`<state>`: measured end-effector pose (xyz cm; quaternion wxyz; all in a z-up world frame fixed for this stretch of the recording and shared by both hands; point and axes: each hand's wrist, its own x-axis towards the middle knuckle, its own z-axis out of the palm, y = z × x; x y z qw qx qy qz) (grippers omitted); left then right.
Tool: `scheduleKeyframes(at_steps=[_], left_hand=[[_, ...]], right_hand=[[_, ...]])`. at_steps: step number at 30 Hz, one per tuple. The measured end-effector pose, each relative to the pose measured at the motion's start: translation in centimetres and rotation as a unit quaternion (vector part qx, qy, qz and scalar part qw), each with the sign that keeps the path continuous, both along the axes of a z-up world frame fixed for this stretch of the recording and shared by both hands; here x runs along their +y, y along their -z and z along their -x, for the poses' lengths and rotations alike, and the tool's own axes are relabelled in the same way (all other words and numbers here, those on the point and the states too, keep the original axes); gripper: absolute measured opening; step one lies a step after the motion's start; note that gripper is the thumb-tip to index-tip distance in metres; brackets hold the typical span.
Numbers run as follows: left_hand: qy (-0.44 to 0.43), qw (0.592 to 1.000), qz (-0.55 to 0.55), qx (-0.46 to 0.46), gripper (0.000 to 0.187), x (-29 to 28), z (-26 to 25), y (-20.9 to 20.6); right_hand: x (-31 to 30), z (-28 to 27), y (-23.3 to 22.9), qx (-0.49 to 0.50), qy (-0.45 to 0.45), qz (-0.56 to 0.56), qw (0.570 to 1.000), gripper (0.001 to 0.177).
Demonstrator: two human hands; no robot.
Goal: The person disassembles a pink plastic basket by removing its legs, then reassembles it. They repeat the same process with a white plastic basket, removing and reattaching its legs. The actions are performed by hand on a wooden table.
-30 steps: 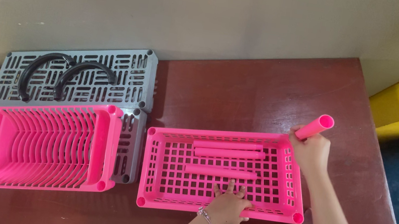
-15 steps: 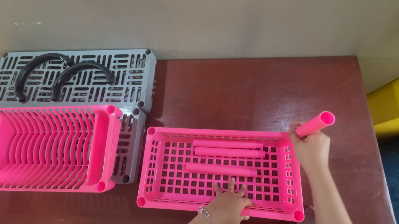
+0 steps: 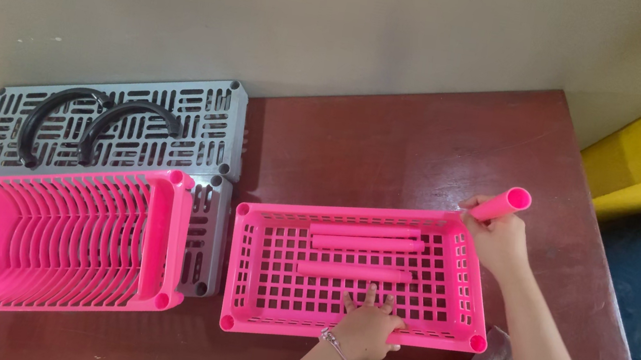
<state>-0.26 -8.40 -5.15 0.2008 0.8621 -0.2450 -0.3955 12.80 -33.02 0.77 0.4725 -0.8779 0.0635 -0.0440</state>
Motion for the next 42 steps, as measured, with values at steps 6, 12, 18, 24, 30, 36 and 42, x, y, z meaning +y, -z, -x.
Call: scheduleKeyframes(at_steps=[6,12,18,24,30,36,42], left_hand=[[-0.001,1.0,-0.006,-0.005,0.047,-0.1,0.1,0.0],[0.002,1.0,-0.01,-0.007,0.051,0.0,-0.1,0.2],[-0.008,1.0,0.004,-0.011,0.054,0.3,0.1,-0.8],[-0.056,0.997,0.034,-0.035,0.074,0.9,0.7,-4.6],[-0.128,0.966,0.165,-0.152,0.039,2.9,1.4,-5.9],[-0.232,0.927,0.266,-0.128,0.023,7.4,2.1,-6.7],[-0.253,0.906,0.142,-0.309,0.018,12.6,3.3,-5.9]], right_hand=[[1.2,0.3,-0.6,0.024,0.041,0.109,0.993,0.022],[3.6,1.3,-3.4,0.063,0.129,0.146,0.979,0.028],[7.3,3.9,-0.6,-0.125,-0.078,0.241,0.959,0.045],[9.9,6.9,2.5,-0.013,-0.195,0.269,0.943,0.048],[11.9,8.4,5.1,-0.094,-0.278,0.22,0.93,0.049],[14.3,9.7,1.8,0.071,-0.373,0.383,0.842,0.088],[14.4,9.3,4.4,0.008,-0.172,0.463,0.869,0.071]])
